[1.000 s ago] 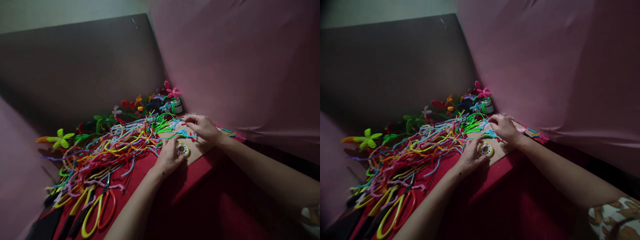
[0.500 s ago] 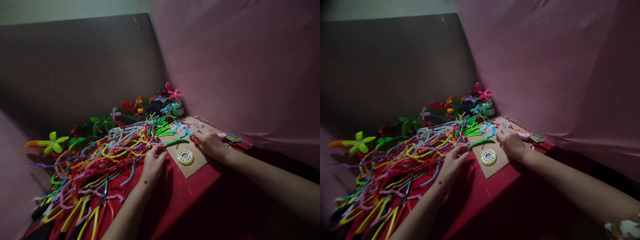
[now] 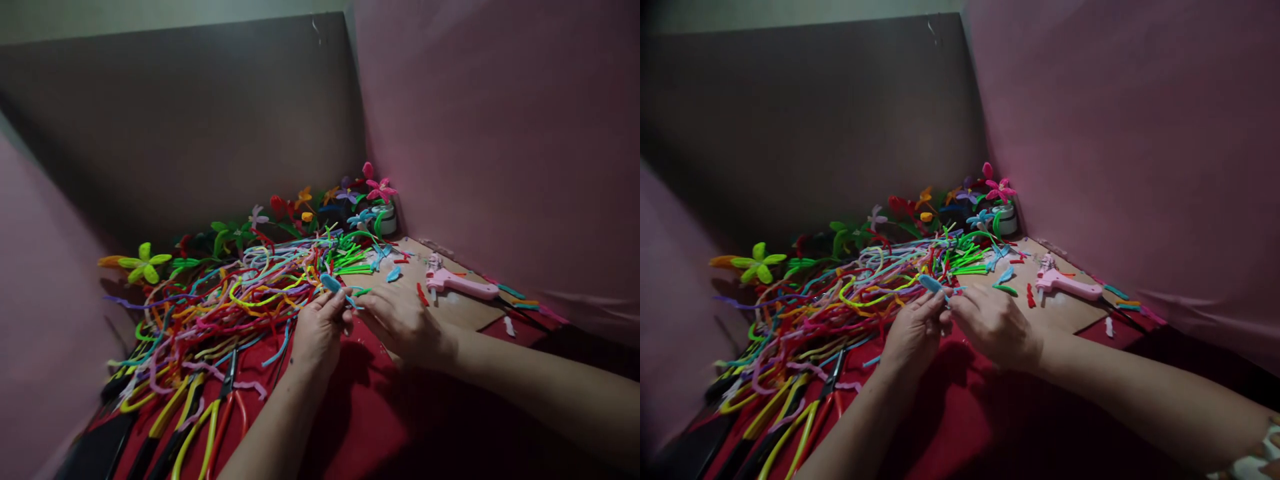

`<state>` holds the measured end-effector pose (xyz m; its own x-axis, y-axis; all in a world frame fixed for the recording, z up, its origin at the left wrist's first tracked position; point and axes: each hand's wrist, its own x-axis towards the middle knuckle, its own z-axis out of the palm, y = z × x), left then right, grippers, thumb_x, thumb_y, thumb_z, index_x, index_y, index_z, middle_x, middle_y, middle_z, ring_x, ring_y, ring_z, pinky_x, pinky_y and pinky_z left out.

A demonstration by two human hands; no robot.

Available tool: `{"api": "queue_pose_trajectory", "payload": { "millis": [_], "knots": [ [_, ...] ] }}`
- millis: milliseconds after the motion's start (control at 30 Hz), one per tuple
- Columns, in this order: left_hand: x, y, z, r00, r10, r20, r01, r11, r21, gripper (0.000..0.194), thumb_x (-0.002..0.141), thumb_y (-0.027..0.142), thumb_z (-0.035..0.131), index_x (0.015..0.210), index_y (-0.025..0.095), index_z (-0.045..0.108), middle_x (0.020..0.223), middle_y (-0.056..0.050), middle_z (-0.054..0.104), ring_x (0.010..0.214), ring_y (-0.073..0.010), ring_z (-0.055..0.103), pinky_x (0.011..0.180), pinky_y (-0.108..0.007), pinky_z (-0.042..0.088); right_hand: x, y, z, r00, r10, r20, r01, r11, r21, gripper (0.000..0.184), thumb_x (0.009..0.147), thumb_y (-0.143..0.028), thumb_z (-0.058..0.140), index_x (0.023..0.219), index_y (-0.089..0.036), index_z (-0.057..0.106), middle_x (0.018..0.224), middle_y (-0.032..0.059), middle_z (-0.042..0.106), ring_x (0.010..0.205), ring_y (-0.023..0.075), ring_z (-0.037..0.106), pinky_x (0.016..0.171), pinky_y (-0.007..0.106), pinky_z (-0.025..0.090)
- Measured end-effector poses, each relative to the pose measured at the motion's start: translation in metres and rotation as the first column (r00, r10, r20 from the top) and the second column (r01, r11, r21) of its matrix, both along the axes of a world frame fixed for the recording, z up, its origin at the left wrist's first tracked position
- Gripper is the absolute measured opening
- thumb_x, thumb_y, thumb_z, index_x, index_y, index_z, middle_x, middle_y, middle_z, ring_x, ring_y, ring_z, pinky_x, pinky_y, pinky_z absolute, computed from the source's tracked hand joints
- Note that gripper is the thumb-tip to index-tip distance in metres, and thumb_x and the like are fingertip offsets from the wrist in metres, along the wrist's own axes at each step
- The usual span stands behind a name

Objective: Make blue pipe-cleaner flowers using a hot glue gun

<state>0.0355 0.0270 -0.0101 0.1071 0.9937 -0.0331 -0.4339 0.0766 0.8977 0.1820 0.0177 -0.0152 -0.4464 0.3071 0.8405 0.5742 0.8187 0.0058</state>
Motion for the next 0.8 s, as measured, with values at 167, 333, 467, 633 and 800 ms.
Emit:
{"api": "queue_pose_trajectory", "payload": {
  "millis": [167, 333, 467, 633, 800],
  "knots": [
    [-0.01, 0.002, -0.001, 0.995, -0.069, -0.065, 0.065, 0.996, -0.064, 0.024, 0.066, 0.029, 0.068, 0.078, 0.008, 0.065, 0.058, -0.002, 0.061, 0.038, -0.0042, 0.043, 0.033, -0.017, 0.03, 0.001, 0.017, 0.015, 0.963, -0.025, -0.267, -0.09, 0.907, -0.412, 0.016, 0.082, -0.021, 0.054, 0.094, -0.012, 0.06, 0.072, 0.0042, 0.06, 0.065, 0.0126, 0.053, 0.061, 0.025, 0.043],
    [-0.004, -0.002, -0.001, 0.968, -0.132, -0.215, 0.114, 0.989, -0.098, 0.019, 0.065, 0.029, 0.067, 0.07, 0.011, 0.062, 0.056, -0.002, 0.062, 0.035, -0.0055, 0.044, 0.03, -0.016, 0.027, -0.001, 0.04, 0.021, 0.895, 0.071, -0.441, -0.391, 0.603, -0.695, 0.027, 0.074, -0.03, 0.063, 0.094, -0.012, 0.064, 0.062, -0.0015, 0.057, 0.055, 0.0091, 0.049, 0.051, 0.021, 0.039],
    [-0.003, -0.004, -0.004, 0.917, -0.183, -0.355, 0.16, 0.983, -0.093, 0.02, 0.071, 0.031, 0.063, 0.063, 0.014, 0.057, 0.041, 0.001, 0.052, 0.031, -0.0051, 0.038, 0.031, -0.017, 0.024, -0.002, 0.045, 0.017, 0.851, 0.049, -0.523, -0.482, 0.469, -0.74, 0.014, 0.073, -0.026, 0.062, 0.067, -0.013, 0.064, 0.058, -0.0027, 0.056, 0.054, 0.0072, 0.048, 0.053, 0.021, 0.038],
    [-0.003, -0.003, -0.004, 0.9, -0.181, -0.396, 0.151, 0.983, -0.105, 0.023, 0.071, 0.03, 0.061, 0.057, 0.015, 0.051, 0.04, 0.002, 0.051, 0.03, -0.0054, 0.037, 0.033, -0.017, 0.023, -0.001, 0.04, 0.017, 0.775, -0.097, -0.624, -0.573, 0.307, -0.759, 0.012, 0.069, -0.022, 0.063, 0.062, -0.012, 0.062, 0.05, -0.0051, 0.051, 0.045, 0.0046, 0.041, 0.045, 0.019, 0.031],
    [-0.003, -0.003, -0.001, 0.882, -0.175, -0.439, 0.135, 0.984, -0.119, 0.021, 0.069, 0.027, 0.06, 0.054, 0.015, 0.051, 0.038, 0.002, 0.049, 0.029, -0.0056, 0.036, 0.033, -0.018, 0.022, -0.002, 0.041, 0.009, 0.736, -0.108, -0.668, -0.629, 0.257, -0.734, 0.015, 0.071, -0.025, 0.061, 0.064, -0.012, 0.061, 0.049, -0.0043, 0.05, 0.043, 0.0052, 0.039, 0.042, 0.019, 0.029]
  ]
}}
